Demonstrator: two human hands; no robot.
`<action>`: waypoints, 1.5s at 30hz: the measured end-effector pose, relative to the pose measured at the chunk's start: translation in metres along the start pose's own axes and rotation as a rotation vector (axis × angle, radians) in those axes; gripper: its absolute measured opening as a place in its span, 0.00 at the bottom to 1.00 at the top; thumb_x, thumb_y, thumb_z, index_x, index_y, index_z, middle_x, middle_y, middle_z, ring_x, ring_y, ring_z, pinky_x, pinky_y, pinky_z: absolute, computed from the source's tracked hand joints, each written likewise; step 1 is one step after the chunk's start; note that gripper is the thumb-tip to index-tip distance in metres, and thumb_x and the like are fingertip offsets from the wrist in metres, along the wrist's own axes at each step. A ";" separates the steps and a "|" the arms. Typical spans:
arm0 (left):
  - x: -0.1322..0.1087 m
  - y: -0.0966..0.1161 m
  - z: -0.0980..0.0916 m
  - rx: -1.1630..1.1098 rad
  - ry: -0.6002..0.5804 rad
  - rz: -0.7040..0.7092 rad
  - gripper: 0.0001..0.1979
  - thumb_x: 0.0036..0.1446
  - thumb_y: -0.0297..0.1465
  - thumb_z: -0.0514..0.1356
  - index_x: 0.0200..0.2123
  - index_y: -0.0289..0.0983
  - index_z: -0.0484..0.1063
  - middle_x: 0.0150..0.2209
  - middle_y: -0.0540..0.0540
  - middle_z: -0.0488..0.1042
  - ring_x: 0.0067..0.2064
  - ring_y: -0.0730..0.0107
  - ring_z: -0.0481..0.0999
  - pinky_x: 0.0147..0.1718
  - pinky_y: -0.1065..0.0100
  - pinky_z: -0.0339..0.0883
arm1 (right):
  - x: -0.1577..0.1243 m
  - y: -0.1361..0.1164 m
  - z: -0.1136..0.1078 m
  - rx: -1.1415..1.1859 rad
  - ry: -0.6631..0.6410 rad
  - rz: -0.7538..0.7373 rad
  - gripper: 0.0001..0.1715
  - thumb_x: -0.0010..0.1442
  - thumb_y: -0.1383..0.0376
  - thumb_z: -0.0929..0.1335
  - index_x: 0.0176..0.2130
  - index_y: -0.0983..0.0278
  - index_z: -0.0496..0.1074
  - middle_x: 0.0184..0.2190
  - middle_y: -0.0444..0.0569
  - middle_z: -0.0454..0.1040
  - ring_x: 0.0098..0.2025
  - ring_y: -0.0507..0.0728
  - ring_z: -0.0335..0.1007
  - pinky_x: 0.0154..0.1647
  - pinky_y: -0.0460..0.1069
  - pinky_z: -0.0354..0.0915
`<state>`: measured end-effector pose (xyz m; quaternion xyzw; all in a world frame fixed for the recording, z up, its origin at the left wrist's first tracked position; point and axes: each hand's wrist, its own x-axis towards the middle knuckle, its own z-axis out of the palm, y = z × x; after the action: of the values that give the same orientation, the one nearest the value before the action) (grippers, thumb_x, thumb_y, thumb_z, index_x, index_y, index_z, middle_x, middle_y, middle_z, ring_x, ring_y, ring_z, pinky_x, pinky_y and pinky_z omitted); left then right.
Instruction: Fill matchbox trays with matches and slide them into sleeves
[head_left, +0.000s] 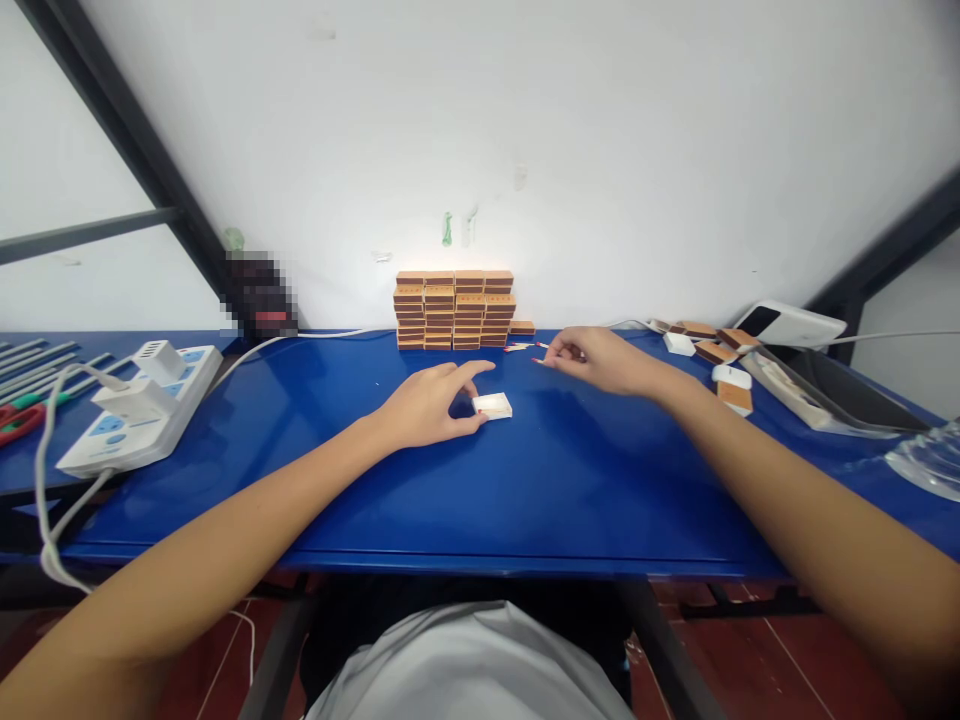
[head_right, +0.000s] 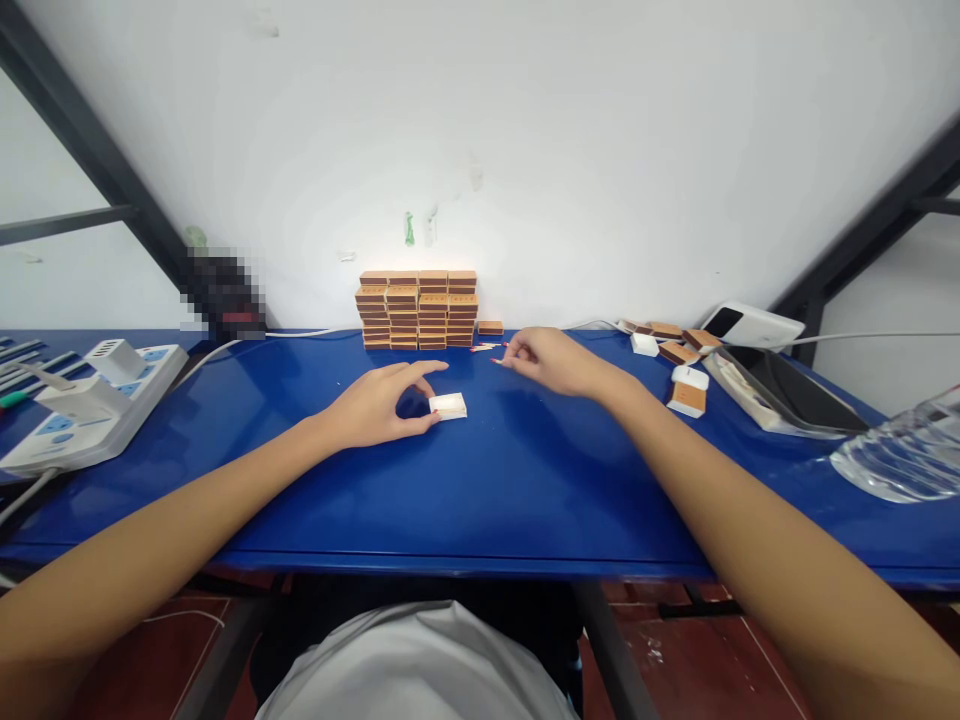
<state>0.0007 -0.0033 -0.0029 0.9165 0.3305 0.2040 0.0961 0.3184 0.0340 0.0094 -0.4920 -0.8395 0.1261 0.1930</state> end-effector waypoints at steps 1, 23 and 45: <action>0.000 0.000 0.000 0.004 0.006 0.003 0.33 0.64 0.37 0.66 0.69 0.43 0.63 0.47 0.47 0.83 0.50 0.56 0.81 0.47 0.58 0.73 | -0.002 -0.015 0.003 0.029 -0.003 -0.054 0.18 0.69 0.52 0.66 0.38 0.62 0.77 0.32 0.50 0.77 0.32 0.57 0.69 0.35 0.51 0.62; 0.000 0.001 -0.001 -0.002 -0.012 0.000 0.32 0.64 0.39 0.66 0.69 0.43 0.64 0.48 0.47 0.83 0.50 0.56 0.80 0.46 0.58 0.73 | 0.006 0.064 -0.011 -0.353 0.067 0.230 0.08 0.62 0.64 0.70 0.37 0.62 0.82 0.35 0.54 0.82 0.36 0.61 0.75 0.36 0.51 0.62; -0.001 -0.002 0.000 -0.001 -0.021 0.006 0.32 0.65 0.39 0.66 0.69 0.43 0.63 0.48 0.47 0.83 0.50 0.56 0.80 0.46 0.59 0.73 | 0.008 0.064 -0.006 -0.379 -0.079 0.250 0.09 0.68 0.64 0.67 0.38 0.64 0.78 0.34 0.55 0.82 0.34 0.59 0.75 0.36 0.50 0.63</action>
<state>-0.0008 -0.0022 -0.0040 0.9195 0.3266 0.1950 0.0996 0.3672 0.0720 -0.0091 -0.6143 -0.7876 0.0079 0.0472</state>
